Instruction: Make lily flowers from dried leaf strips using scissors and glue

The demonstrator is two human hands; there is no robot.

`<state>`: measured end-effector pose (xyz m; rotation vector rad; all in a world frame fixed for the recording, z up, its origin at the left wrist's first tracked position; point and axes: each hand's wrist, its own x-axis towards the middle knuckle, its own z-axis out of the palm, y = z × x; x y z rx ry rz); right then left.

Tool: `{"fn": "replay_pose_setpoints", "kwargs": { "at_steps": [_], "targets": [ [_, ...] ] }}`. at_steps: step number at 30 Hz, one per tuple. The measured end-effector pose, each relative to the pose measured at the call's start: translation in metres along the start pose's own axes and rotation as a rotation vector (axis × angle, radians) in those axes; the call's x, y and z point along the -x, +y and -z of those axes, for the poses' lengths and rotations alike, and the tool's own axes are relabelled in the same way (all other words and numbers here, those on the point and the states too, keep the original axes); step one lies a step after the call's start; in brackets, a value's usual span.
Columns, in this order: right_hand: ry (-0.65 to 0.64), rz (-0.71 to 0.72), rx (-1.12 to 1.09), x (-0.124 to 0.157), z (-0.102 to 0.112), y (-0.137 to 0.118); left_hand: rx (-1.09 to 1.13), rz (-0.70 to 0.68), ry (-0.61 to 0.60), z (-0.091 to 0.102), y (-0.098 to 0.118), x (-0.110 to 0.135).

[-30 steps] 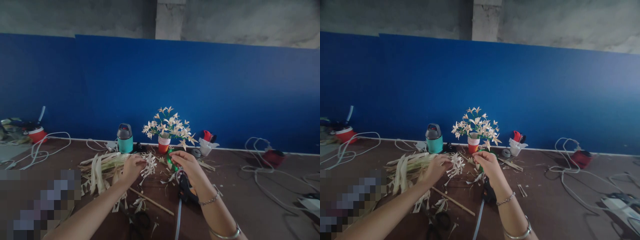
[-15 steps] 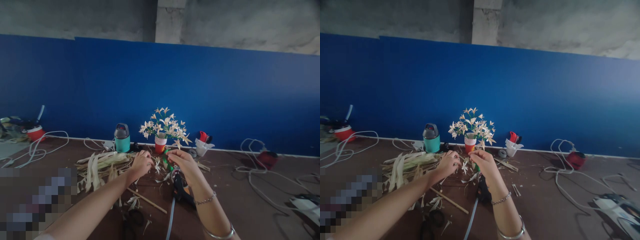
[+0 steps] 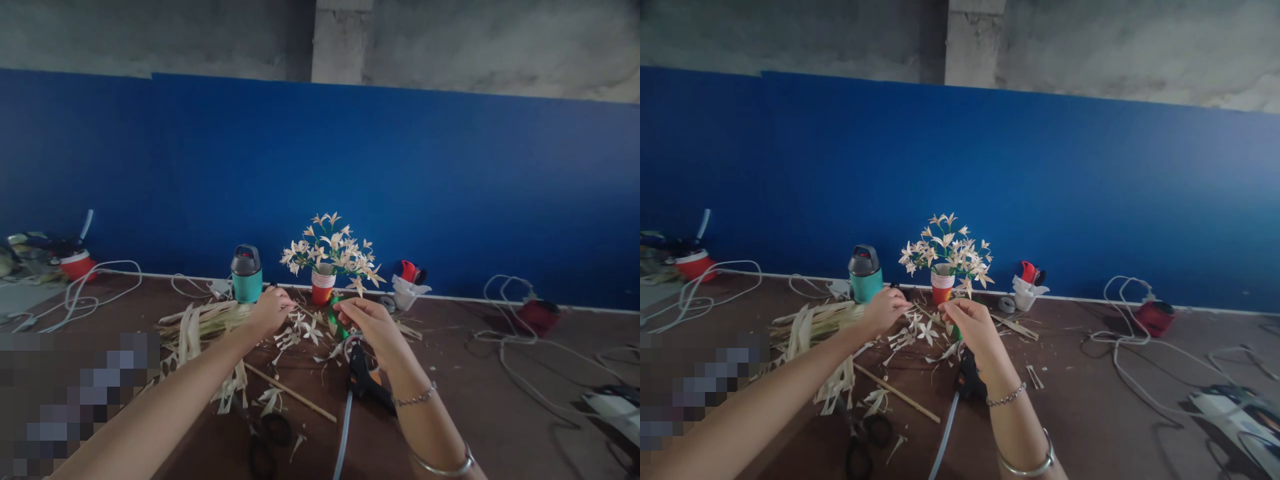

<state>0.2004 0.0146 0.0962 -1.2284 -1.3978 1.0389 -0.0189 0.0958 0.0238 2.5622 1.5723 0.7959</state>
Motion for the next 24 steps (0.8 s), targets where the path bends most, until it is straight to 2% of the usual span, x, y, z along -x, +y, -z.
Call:
{"fn": "replay_pose_setpoints", "kwargs": {
  "at_steps": [2,5,9,12,16,17,18,21,24],
  "targets": [
    [-0.069,0.031,0.151,0.004,-0.002,-0.001,0.007,0.036,0.035,0.013,-0.006,0.01],
    [-0.319,0.117,0.425,0.019,-0.017,-0.004,0.019,0.089,0.078,0.031,-0.011,0.033],
    [-0.639,0.235,0.789,0.05,-0.058,-0.007,0.135,0.087,0.075,0.041,-0.015,0.065],
    [-0.77,0.212,1.12,0.07,-0.091,-0.006,0.148,0.061,-0.033,0.039,-0.015,0.08],
    [-0.788,0.15,1.249,0.083,-0.124,0.008,0.055,0.092,-0.169,0.031,-0.006,0.085],
    [-0.763,0.186,1.26,0.085,-0.129,0.014,0.04,0.095,-0.186,0.028,-0.001,0.084],
    [-0.722,0.155,1.293,0.086,-0.133,0.019,0.017,0.105,-0.196,0.025,0.003,0.081],
    [-0.654,0.191,1.322,0.088,-0.137,0.03,-0.087,0.095,-0.252,0.013,0.017,0.071],
    [-0.647,0.223,1.334,0.088,-0.132,0.029,-0.171,0.074,-0.293,0.001,0.023,0.059]
  ]
}}
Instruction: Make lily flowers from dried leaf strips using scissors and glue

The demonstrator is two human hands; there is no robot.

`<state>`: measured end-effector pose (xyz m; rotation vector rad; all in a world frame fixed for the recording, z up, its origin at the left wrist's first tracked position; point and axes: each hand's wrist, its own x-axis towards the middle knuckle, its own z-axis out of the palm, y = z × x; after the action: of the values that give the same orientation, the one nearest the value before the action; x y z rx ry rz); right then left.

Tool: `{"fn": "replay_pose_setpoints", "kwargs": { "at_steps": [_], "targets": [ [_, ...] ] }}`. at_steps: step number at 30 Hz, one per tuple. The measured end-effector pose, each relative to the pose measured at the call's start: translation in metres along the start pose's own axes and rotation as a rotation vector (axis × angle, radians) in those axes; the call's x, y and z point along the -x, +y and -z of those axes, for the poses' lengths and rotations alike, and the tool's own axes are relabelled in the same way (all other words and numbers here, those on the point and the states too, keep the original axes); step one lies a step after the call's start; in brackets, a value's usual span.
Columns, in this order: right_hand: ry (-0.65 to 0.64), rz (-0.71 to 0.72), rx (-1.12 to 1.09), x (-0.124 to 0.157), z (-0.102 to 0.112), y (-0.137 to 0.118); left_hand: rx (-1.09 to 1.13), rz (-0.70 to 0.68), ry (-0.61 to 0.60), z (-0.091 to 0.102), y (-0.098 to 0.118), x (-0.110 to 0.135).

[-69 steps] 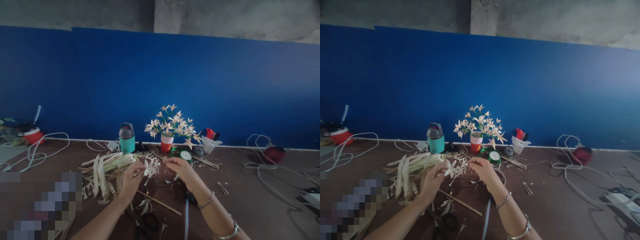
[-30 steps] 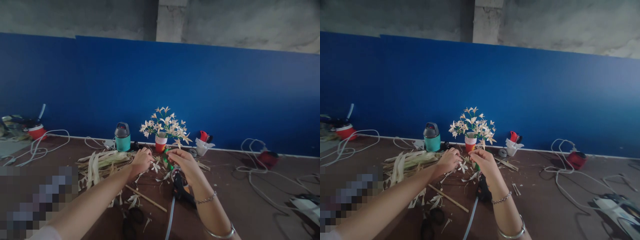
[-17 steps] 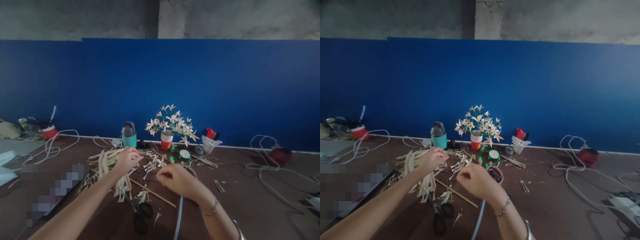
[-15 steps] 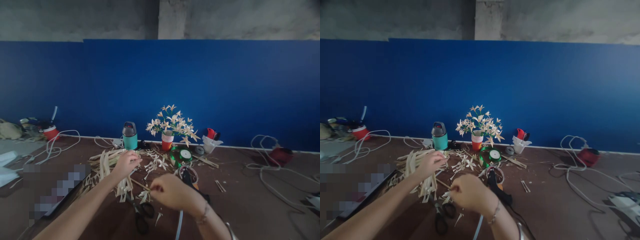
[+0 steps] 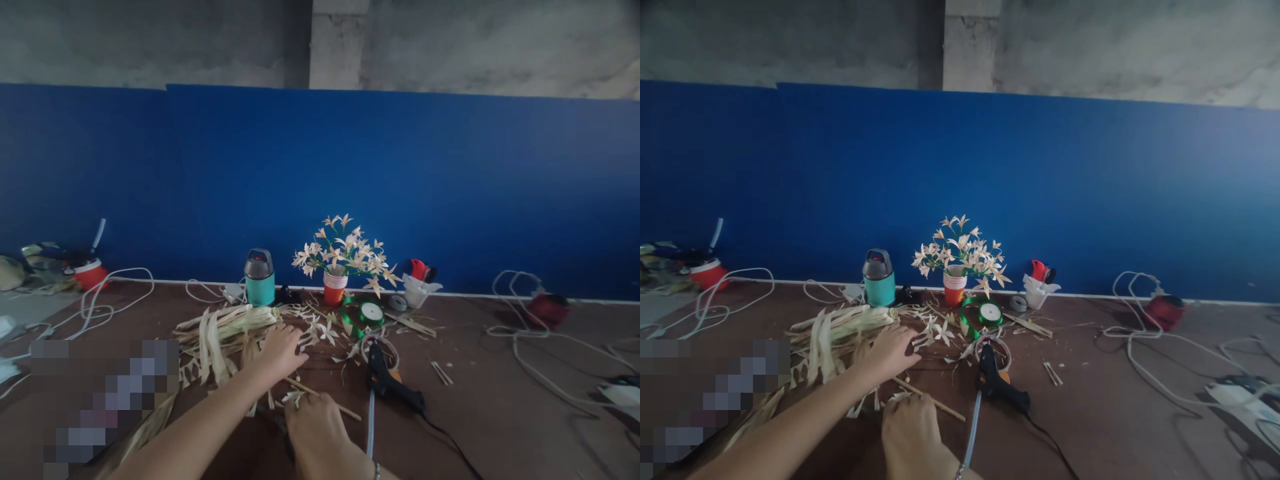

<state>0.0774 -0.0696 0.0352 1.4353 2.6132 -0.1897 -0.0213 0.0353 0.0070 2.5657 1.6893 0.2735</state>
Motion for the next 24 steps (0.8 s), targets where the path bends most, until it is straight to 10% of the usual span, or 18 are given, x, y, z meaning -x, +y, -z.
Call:
{"fn": "replay_pose_setpoints", "kwargs": {
  "at_steps": [24],
  "targets": [
    [0.043,0.113,-0.415,0.021,-0.005,0.042,0.275,-0.009,-0.198,0.024,-0.036,-0.034]
  ]
}}
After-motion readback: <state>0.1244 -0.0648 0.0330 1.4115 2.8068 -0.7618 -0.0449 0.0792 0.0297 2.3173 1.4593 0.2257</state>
